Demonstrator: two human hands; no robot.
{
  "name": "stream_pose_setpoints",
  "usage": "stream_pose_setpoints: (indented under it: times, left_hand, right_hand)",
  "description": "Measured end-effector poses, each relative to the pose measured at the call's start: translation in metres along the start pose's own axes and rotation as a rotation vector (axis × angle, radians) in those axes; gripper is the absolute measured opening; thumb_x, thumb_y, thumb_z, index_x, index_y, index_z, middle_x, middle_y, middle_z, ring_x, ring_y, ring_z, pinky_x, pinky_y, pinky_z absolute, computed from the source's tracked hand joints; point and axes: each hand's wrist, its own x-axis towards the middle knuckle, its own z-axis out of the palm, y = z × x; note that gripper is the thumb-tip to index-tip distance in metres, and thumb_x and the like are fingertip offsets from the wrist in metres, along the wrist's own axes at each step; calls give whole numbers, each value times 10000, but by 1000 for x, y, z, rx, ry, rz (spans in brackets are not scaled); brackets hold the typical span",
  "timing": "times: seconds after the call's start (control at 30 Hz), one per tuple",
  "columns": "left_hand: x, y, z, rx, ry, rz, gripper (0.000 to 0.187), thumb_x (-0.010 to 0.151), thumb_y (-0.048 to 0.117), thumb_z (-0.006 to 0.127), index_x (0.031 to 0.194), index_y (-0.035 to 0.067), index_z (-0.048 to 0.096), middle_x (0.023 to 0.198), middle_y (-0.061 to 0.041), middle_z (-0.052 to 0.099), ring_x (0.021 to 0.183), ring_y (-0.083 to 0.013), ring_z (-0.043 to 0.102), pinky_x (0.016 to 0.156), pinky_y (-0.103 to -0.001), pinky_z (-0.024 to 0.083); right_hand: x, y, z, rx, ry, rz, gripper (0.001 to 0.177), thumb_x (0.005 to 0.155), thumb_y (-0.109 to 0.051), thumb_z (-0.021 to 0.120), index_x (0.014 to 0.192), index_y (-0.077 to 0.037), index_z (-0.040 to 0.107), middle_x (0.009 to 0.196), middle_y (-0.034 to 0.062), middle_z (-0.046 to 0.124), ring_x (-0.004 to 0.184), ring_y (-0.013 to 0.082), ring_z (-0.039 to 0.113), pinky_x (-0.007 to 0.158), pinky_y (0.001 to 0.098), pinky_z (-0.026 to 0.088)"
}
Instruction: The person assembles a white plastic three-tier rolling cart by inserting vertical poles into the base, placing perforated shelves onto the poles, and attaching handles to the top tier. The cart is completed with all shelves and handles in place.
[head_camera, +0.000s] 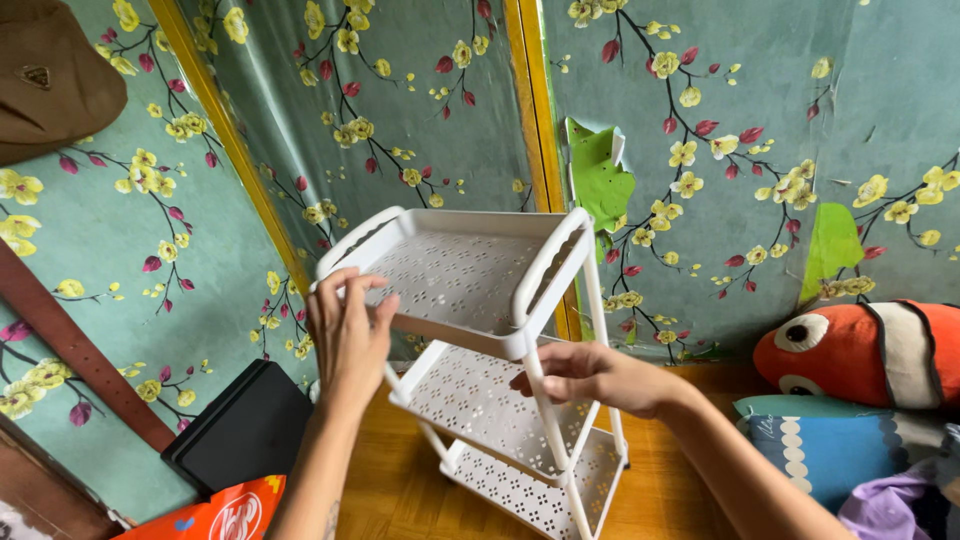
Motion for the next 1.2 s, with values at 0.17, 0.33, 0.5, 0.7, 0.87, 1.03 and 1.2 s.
stream_pose_setpoints:
  times: [0.17,0.33,0.5,0.7,0.87,1.03,1.2]
  left_hand:
    - [19,106,-6,-273,-150,-98,602,924,485,687,1334,54,589,1321,-135,585,1215,-308,598,1022,-441,472]
    - [22,173,13,249,-262,135,964,680,409,818,1451,-13,424,1274,-206,579,1116,-333,564,940,-494,443]
    - [17,155,25,559,-388,193,815,768,28,743,1509,55,406,1183,-104,611,1092,-229,583,875,-380,486]
    - [11,145,23,456,-266,273,665,745,1,738,1360,46,489,1119,-110,624,1037,-271,608,871,-402,490]
    - [14,144,20,372,-249,275,681,713,-16,745,1343,55,496,1105,-115,629,1024,-285,609,875,-418,486]
    - [15,140,19,323,-259,276,698,686,-49,731,1336,53,497,1117,-116,628,1028,-293,608,864,-429,478]
    - [14,133,26,307,-249,298,671,703,-60,715,1327,54,496,1129,-124,624,1033,-303,604,869,-447,473]
  right_hand:
    - [34,28,36,-141,250,-74,290,936,-145,704,1203,-35,684,1029,103,778,993,192,729,898,371,595]
    - [41,42,63,-649,494,-521,278,849,-97,729,1099,22,700,1015,196,762,952,355,713,774,389,573]
    - [7,-23,40,-1179,701,-63,293,781,-434,837,759,-152,758,653,70,750,589,284,712,571,407,547]
    - [-8,-85,20,-1474,883,-393,853,586,-270,893,1346,-87,551,1328,162,552,1225,360,530,967,489,440]
    - [2,-78,14,-1508,798,-552,997,591,-72,826,1505,-93,430,1451,159,510,1419,375,439,1113,471,393]
    - [4,-73,8,-1471,800,-641,922,592,-34,799,1463,-96,501,1371,147,568,1308,366,534,1081,461,461]
    - [-2,-79,12,-1470,800,-630,879,585,-32,802,1421,-98,538,1315,136,591,1226,355,563,1041,458,469]
